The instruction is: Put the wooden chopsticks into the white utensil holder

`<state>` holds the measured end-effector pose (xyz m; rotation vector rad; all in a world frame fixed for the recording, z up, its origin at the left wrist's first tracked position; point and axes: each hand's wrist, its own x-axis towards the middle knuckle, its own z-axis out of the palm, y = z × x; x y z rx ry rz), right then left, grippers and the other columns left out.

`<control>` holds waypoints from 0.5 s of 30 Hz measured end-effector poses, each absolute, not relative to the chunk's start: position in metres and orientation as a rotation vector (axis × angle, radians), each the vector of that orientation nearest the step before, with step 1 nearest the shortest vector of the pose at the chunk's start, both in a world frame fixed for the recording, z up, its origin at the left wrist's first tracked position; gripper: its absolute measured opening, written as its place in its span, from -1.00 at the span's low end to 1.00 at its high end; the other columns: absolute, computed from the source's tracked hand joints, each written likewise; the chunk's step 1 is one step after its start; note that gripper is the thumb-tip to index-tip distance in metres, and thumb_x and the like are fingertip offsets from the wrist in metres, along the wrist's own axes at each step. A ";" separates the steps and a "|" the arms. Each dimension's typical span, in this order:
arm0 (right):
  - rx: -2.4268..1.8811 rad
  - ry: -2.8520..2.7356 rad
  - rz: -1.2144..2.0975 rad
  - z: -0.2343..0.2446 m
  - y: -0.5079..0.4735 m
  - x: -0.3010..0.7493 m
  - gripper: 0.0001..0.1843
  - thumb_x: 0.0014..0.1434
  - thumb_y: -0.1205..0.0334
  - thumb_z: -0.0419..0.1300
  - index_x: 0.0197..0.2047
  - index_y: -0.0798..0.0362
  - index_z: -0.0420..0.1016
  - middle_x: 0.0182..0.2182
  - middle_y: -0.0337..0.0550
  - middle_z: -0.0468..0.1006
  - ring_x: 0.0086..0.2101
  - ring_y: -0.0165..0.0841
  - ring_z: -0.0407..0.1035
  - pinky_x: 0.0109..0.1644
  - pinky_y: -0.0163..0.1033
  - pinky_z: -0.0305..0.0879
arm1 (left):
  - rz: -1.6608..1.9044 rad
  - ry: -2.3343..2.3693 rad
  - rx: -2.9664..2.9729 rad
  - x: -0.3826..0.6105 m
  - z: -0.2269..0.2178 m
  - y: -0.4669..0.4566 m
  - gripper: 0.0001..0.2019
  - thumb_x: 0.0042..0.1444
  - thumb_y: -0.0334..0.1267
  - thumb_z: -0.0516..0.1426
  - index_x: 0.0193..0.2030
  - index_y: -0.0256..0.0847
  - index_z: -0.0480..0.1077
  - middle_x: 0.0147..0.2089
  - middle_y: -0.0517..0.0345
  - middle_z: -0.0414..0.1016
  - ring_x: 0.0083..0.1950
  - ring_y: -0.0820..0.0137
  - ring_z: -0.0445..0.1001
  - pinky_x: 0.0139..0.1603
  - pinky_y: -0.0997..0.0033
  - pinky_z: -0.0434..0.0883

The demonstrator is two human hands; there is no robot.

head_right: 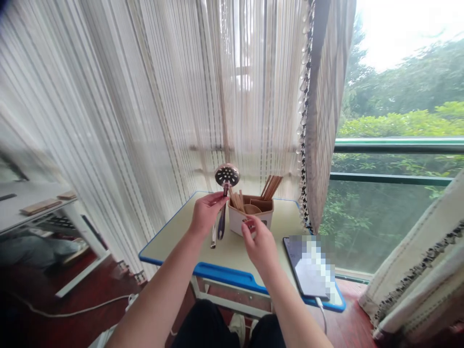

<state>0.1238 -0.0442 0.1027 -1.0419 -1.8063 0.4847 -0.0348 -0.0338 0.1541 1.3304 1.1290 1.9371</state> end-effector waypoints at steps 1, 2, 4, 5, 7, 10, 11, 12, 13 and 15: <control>-1.013 -1.741 0.515 0.119 -0.043 0.130 -0.65 0.17 0.03 0.01 -0.06 0.05 0.35 -0.28 -0.07 0.52 -0.34 -0.31 0.43 -0.27 -0.21 0.38 | 1.924 1.118 1.341 -0.033 0.153 -0.035 -0.81 -0.16 -0.27 0.29 -0.33 -0.20 0.56 -0.32 0.07 0.57 -0.31 0.36 0.49 -0.19 0.34 0.43; -0.975 -1.679 0.533 0.135 -0.041 0.134 -0.63 0.16 0.01 0.02 -0.07 0.05 0.36 -0.28 -0.07 0.52 -0.33 -0.31 0.43 -0.30 -0.22 0.39 | 1.908 1.109 1.353 -0.031 0.152 -0.037 -0.82 -0.17 -0.28 0.29 -0.34 -0.20 0.56 -0.32 0.06 0.57 -0.31 0.36 0.49 -0.18 0.33 0.43; -0.876 -1.605 0.553 0.163 -0.037 0.139 -0.59 0.14 -0.02 0.05 -0.03 0.05 0.34 -0.24 -0.06 0.50 -0.31 -0.31 0.42 -0.33 -0.22 0.41 | 1.882 1.092 1.382 -0.028 0.149 -0.040 -0.83 -0.17 -0.28 0.29 -0.35 -0.20 0.56 -0.32 0.06 0.57 -0.30 0.34 0.49 -0.17 0.32 0.43; -0.836 -1.584 0.548 0.173 -0.035 0.138 -0.56 0.13 -0.02 0.07 0.01 0.04 0.31 -0.18 -0.04 0.48 -0.29 -0.31 0.42 -0.34 -0.23 0.42 | 1.875 1.086 1.397 -0.027 0.147 -0.041 -0.83 -0.16 -0.28 0.29 -0.35 -0.20 0.56 -0.31 0.05 0.56 -0.30 0.34 0.49 -0.18 0.32 0.44; -0.781 -1.553 0.536 0.186 -0.030 0.133 -0.48 0.08 -0.02 0.13 0.08 0.01 0.26 -0.07 0.00 0.43 -0.23 -0.30 0.41 -0.31 -0.22 0.43 | 1.856 1.070 1.437 -0.026 0.141 -0.044 -0.83 -0.14 -0.27 0.28 -0.33 -0.20 0.56 -0.31 0.04 0.56 -0.29 0.33 0.49 -0.20 0.32 0.44; -0.705 -1.582 0.661 0.192 -0.026 0.121 -0.42 0.02 0.00 0.22 0.09 -0.02 0.27 -0.12 -0.02 0.47 -0.24 -0.27 0.43 -0.29 -0.18 0.44 | 1.791 1.012 1.525 -0.030 0.133 -0.049 -0.79 -0.07 -0.24 0.25 -0.25 -0.21 0.55 -0.26 0.01 0.55 -0.26 0.33 0.49 -0.18 0.32 0.44; -0.677 -1.608 0.754 0.193 -0.026 0.117 -0.42 0.01 0.00 0.23 0.08 -0.02 0.29 -0.20 -0.06 0.50 -0.28 -0.28 0.45 -0.30 -0.17 0.44 | 1.786 0.996 1.551 -0.032 0.131 -0.051 -0.78 -0.05 -0.23 0.23 -0.23 -0.23 0.54 -0.23 0.00 0.55 -0.22 0.32 0.49 -0.15 0.32 0.43; -0.660 -1.635 0.843 0.194 -0.026 0.114 -0.43 -0.01 0.00 0.24 0.08 -0.02 0.31 -0.27 -0.10 0.52 -0.32 -0.28 0.45 -0.31 -0.17 0.45 | 1.793 0.991 1.570 -0.035 0.130 -0.053 -0.76 -0.03 -0.22 0.22 -0.21 -0.24 0.53 -0.20 -0.02 0.54 -0.19 0.32 0.49 -0.13 0.32 0.43; -0.651 -1.648 0.906 0.195 -0.027 0.111 -0.43 -0.02 0.01 0.25 0.06 -0.02 0.33 -0.33 -0.14 0.53 -0.35 -0.29 0.46 -0.33 -0.17 0.45 | 1.806 0.996 1.584 -0.038 0.129 -0.055 -0.75 -0.01 -0.20 0.21 -0.19 -0.25 0.52 -0.19 -0.02 0.53 -0.17 0.32 0.48 -0.12 0.32 0.42; -0.679 -1.664 0.915 0.200 -0.028 0.106 -0.44 -0.06 0.00 0.28 0.03 -0.03 0.37 -0.38 -0.19 0.53 -0.40 -0.30 0.45 -0.35 -0.19 0.44 | 1.838 1.039 1.613 -0.041 0.129 -0.062 -0.74 0.06 -0.18 0.15 -0.16 -0.26 0.51 -0.20 -0.03 0.53 -0.16 0.32 0.48 -0.11 0.32 0.41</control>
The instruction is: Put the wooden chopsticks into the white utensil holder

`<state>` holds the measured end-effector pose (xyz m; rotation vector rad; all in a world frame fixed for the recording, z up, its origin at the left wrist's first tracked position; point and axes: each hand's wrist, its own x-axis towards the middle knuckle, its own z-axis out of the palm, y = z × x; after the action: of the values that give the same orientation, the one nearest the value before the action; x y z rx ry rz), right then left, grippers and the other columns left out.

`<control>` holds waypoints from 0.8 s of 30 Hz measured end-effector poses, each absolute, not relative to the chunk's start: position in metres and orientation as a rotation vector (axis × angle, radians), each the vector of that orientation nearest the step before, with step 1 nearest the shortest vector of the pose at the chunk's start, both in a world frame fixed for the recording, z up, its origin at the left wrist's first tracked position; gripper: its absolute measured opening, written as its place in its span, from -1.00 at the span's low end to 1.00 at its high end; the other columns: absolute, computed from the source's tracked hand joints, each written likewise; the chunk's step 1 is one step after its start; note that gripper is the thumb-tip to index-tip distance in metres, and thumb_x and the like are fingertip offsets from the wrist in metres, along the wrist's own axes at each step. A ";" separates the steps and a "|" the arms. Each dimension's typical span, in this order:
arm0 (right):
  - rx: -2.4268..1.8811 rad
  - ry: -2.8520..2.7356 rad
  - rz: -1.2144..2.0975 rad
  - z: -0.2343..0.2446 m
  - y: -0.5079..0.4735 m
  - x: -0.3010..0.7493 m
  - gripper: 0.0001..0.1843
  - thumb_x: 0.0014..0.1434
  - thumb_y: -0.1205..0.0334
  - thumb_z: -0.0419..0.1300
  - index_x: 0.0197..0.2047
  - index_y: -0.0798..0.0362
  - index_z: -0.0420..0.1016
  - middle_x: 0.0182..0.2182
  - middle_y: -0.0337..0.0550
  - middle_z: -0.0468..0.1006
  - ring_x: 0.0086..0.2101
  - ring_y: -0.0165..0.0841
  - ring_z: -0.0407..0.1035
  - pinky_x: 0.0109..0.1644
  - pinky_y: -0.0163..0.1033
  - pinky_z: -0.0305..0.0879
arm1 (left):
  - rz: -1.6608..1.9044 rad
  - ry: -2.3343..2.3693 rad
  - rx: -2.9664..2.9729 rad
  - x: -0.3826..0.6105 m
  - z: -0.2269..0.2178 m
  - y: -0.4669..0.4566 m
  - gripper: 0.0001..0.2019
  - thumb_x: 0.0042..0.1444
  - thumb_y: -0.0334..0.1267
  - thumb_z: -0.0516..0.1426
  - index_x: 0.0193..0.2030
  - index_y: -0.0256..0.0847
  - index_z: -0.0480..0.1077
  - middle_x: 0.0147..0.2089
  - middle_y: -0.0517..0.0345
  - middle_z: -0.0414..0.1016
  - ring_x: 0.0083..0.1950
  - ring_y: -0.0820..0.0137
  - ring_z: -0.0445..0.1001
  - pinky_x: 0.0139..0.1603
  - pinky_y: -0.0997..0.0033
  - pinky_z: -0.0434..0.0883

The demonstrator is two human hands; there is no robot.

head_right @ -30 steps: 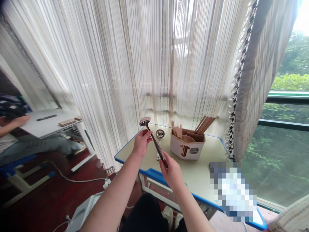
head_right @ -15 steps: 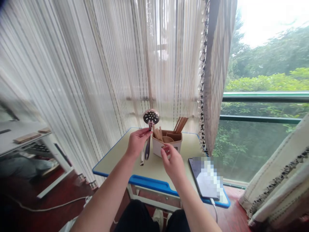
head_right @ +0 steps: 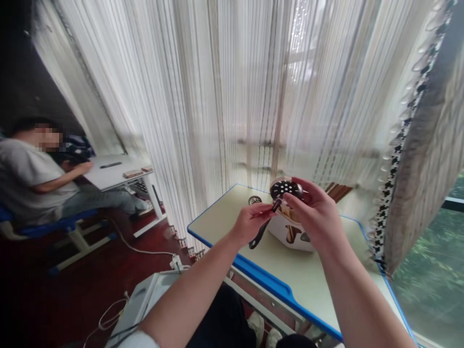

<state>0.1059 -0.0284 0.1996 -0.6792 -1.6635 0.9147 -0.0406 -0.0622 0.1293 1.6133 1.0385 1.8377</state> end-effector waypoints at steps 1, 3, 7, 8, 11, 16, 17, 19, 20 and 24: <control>-0.708 -1.673 0.861 0.203 -0.030 0.104 -0.44 -0.08 0.00 0.29 0.01 -0.03 0.40 -0.40 -0.20 0.52 -0.41 -0.31 0.44 -0.36 -0.19 0.43 | 1.849 1.072 1.635 -0.041 0.131 -0.067 -0.73 0.10 -0.16 0.12 -0.15 -0.26 0.50 -0.20 -0.02 0.53 -0.16 0.33 0.47 -0.10 0.33 0.41; -0.767 -1.715 0.688 0.210 -0.034 0.100 -0.46 -0.11 -0.01 0.30 -0.04 -0.03 0.44 -0.41 -0.20 0.51 -0.43 -0.31 0.42 -0.38 -0.19 0.41 | 1.867 1.151 1.686 -0.038 0.135 -0.077 -0.71 0.15 -0.14 0.05 -0.12 -0.25 0.49 -0.20 -0.01 0.52 -0.16 0.36 0.47 -0.12 0.36 0.41; -0.794 -1.758 0.290 0.226 -0.056 0.097 -0.52 -0.11 -0.02 0.29 -0.11 0.01 0.49 -0.31 -0.11 0.49 -0.40 -0.29 0.42 -0.27 -0.13 0.40 | 1.896 1.284 1.786 -0.025 0.145 -0.100 -0.71 0.11 -0.13 0.10 -0.10 -0.21 0.45 -0.21 0.04 0.51 -0.26 0.42 0.46 -0.25 0.43 0.43; -0.792 -1.766 0.215 0.230 -0.063 0.098 -0.53 -0.09 -0.02 0.28 -0.11 0.01 0.49 -0.28 -0.09 0.48 -0.39 -0.29 0.42 -0.25 -0.11 0.40 | 1.905 1.307 1.807 -0.022 0.148 -0.105 -0.72 0.10 -0.13 0.10 -0.11 -0.20 0.45 -0.22 0.05 0.52 -0.27 0.43 0.46 -0.25 0.44 0.43; -0.771 -1.816 0.120 0.241 -0.085 0.107 -0.53 -0.02 -0.02 0.22 -0.06 0.02 0.47 -0.20 -0.04 0.46 -0.35 -0.28 0.43 -0.24 -0.12 0.41 | 1.937 1.306 1.844 -0.015 0.157 -0.117 -0.73 0.13 -0.14 0.07 -0.11 -0.20 0.45 -0.24 0.07 0.52 -0.27 0.44 0.46 -0.21 0.43 0.43; -0.749 -1.982 0.132 0.254 -0.093 0.133 -0.48 0.04 -0.04 0.16 0.05 0.00 0.39 -0.09 -0.01 0.41 -0.31 -0.27 0.45 -0.26 -0.14 0.43 | 1.959 1.277 1.896 -0.008 0.170 -0.127 -0.70 0.17 -0.12 0.03 -0.07 -0.21 0.44 -0.23 0.04 0.51 -0.23 0.39 0.46 -0.20 0.40 0.43; -0.749 -2.003 0.114 0.256 -0.089 0.138 -0.46 0.03 -0.05 0.18 0.05 0.00 0.38 -0.06 0.00 0.40 -0.29 -0.26 0.45 -0.25 -0.13 0.44 | 1.960 1.280 1.904 -0.006 0.172 -0.127 -0.69 0.17 -0.12 0.02 -0.08 -0.22 0.44 -0.23 0.03 0.51 -0.21 0.37 0.46 -0.20 0.39 0.43; -0.726 -2.018 0.059 0.260 -0.078 0.149 -0.46 0.00 -0.06 0.21 0.02 0.01 0.40 -0.01 0.01 0.38 -0.22 -0.21 0.44 -0.18 -0.09 0.43 | 1.946 1.245 1.928 -0.001 0.176 -0.122 -0.69 0.18 -0.13 0.00 -0.07 -0.23 0.43 -0.21 0.02 0.51 -0.20 0.36 0.47 -0.20 0.39 0.42; -0.706 -2.027 0.026 0.262 -0.072 0.154 -0.46 -0.01 -0.07 0.22 0.00 0.01 0.41 0.01 0.00 0.38 -0.18 -0.19 0.43 -0.14 -0.07 0.42 | 1.934 1.208 1.935 0.002 0.177 -0.118 -0.69 0.18 -0.14 0.00 -0.06 -0.23 0.42 -0.21 0.02 0.51 -0.22 0.38 0.47 -0.20 0.39 0.42; -0.658 -2.115 -0.122 0.272 -0.055 0.177 -0.45 -0.03 -0.05 0.24 0.02 -0.03 0.40 -0.02 -0.08 0.45 -0.07 -0.13 0.38 -0.01 0.01 0.35 | 1.870 1.054 1.920 0.016 0.181 -0.096 -0.72 0.17 -0.18 0.02 -0.07 -0.25 0.41 -0.24 0.04 0.52 -0.32 0.44 0.48 -0.25 0.42 0.44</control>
<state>0.1766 -0.0554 0.2720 -0.6581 -2.1152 -0.1216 0.0162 -0.0959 0.1812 1.9200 1.0544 1.8702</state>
